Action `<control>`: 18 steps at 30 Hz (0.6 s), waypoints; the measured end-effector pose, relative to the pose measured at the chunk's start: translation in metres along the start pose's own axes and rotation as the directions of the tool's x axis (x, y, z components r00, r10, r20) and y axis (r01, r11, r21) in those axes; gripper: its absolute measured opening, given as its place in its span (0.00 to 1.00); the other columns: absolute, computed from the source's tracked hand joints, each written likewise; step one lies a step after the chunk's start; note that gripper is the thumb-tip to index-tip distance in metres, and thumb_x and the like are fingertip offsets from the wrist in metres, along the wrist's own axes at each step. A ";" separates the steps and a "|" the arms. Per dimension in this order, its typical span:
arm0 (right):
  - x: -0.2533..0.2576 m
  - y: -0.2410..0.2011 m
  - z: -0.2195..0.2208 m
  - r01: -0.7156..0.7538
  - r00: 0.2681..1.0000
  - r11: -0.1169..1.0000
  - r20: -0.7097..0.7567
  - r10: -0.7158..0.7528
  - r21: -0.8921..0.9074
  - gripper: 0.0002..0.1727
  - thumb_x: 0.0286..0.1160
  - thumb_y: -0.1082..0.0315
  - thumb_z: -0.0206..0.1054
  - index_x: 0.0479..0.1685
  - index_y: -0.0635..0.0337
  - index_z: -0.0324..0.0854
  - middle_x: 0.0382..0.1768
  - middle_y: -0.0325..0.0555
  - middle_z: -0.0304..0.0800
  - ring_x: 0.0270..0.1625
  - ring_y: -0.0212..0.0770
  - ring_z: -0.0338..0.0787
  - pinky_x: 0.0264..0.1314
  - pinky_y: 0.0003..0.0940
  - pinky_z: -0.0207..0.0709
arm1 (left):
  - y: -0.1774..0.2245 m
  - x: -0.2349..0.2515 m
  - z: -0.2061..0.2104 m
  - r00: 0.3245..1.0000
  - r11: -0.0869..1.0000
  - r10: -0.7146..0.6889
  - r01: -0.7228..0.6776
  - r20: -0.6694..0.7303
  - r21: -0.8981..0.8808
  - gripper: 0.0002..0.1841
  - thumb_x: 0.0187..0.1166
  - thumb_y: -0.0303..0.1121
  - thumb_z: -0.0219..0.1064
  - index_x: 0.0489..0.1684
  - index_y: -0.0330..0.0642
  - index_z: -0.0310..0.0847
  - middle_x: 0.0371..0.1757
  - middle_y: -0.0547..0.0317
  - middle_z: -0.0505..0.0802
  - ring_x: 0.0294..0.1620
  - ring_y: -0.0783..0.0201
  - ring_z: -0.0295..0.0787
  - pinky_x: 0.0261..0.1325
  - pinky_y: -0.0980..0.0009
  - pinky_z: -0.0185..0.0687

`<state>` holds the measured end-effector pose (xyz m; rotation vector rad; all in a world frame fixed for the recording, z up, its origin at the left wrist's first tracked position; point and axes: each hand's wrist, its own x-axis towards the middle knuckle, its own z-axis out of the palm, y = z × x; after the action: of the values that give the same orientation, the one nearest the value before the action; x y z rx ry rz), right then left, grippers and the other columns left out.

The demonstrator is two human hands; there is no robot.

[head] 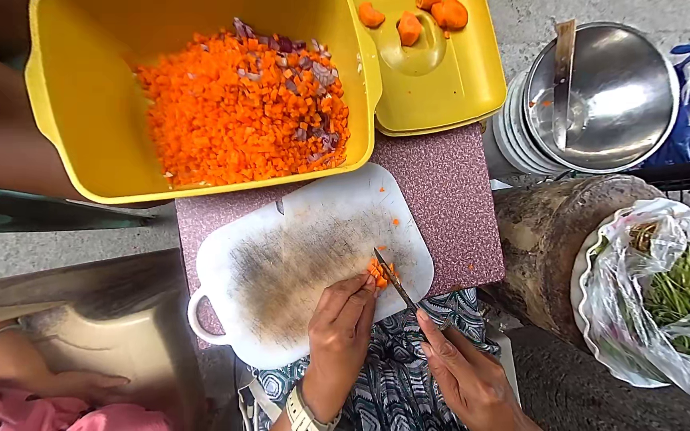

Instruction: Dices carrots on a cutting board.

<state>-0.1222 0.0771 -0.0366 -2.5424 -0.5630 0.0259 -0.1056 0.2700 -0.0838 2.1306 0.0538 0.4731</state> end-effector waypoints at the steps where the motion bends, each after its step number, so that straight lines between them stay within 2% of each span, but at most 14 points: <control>1: -0.001 0.001 -0.001 -0.004 1.000 1.000 0.010 0.004 -0.002 0.22 0.92 0.58 0.51 0.79 0.47 0.79 0.27 0.47 0.79 0.18 0.36 0.75 0.16 0.24 0.66 | 0.000 0.000 0.000 1.000 1.000 -0.003 0.003 0.002 -0.003 0.05 0.75 0.26 0.73 0.37 0.35 0.96 0.48 0.49 0.97 0.57 0.65 0.93 0.67 0.80 0.81; 5: -0.007 0.006 0.001 -0.015 1.000 1.000 0.027 0.015 -0.010 0.22 0.92 0.59 0.52 0.78 0.47 0.80 0.27 0.48 0.80 0.17 0.36 0.77 0.15 0.26 0.67 | 0.001 0.000 0.000 1.000 1.000 -0.004 0.004 0.001 -0.014 0.05 0.75 0.25 0.73 0.37 0.35 0.95 0.48 0.50 0.97 0.57 0.65 0.92 0.66 0.80 0.81; 9: -0.002 0.000 -0.012 -0.021 1.000 1.000 0.022 0.021 -0.003 0.21 0.93 0.58 0.50 0.77 0.49 0.78 0.30 0.49 0.81 0.22 0.36 0.78 0.20 0.23 0.69 | 0.002 0.000 -0.001 1.000 1.000 -0.024 0.024 0.011 -0.013 0.05 0.75 0.26 0.73 0.37 0.35 0.95 0.47 0.49 0.97 0.57 0.65 0.92 0.66 0.80 0.81; 18: -0.007 0.002 -0.003 -0.011 0.998 1.000 0.069 0.012 -0.016 0.22 0.93 0.59 0.51 0.79 0.45 0.78 0.28 0.47 0.78 0.18 0.36 0.76 0.16 0.25 0.66 | 0.002 0.000 -0.002 1.000 1.000 -0.025 0.025 0.006 -0.016 0.04 0.74 0.25 0.73 0.37 0.35 0.95 0.48 0.50 0.97 0.57 0.65 0.92 0.65 0.80 0.81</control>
<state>-0.1268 0.0710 -0.0358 -2.5685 -0.5771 0.1139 -0.1065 0.2699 -0.0811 2.1132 0.0736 0.4510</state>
